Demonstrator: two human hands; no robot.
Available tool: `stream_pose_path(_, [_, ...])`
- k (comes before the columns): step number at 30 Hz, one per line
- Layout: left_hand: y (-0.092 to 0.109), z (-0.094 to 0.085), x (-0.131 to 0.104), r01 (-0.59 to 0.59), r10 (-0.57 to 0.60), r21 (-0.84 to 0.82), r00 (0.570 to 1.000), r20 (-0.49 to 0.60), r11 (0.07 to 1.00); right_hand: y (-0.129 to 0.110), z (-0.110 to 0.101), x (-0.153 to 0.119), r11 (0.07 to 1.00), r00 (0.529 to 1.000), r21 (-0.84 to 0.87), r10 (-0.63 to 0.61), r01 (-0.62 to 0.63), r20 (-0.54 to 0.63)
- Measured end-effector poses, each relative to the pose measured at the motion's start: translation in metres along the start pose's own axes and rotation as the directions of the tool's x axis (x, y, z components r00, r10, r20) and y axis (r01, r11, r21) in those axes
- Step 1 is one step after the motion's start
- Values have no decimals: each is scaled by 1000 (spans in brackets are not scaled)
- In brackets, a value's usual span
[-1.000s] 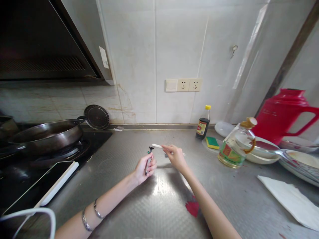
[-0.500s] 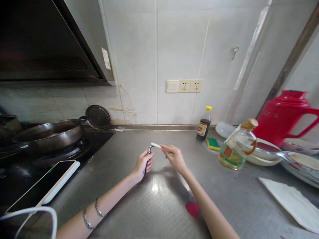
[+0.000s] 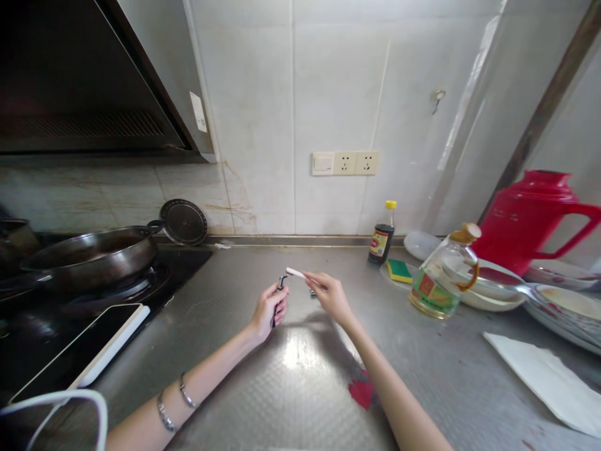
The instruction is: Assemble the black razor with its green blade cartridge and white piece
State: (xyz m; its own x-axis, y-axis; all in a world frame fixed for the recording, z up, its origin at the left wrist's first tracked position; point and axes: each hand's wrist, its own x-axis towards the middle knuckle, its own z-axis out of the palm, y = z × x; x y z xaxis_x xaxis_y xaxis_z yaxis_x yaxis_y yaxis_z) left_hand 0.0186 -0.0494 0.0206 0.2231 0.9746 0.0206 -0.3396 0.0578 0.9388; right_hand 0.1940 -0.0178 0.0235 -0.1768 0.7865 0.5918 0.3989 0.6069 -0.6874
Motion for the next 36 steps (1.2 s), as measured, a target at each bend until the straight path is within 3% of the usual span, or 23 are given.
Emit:
stream_pose_path(6, [1, 1, -1, 16, -12, -53, 997, 74, 998, -7, -2, 1, 997, 999, 70, -26, 24, 22])
stream_pose_path(21, [2, 0, -1, 44, -25, -110, 985, 169, 993, -9, -7, 2, 998, 997, 12, -58, 58, 45])
stream_pose_path(28, [9, -5, 2, 10, 18, -152, 984, 179, 988, -1, -20, 3, 999, 998, -33, -37, 38, 50])
stream_pose_path(32, [5, -3, 1, 64, -32, -150, 977, 209, 987, -8, -16, 3, 997, 998, -28, -66, 66, 13])
stream_pose_path(36, [2, -2, 0, 106, -66, -165, 971, 229, 981, -8, -16, 3, 997, 996, -33, -70, 72, 57])
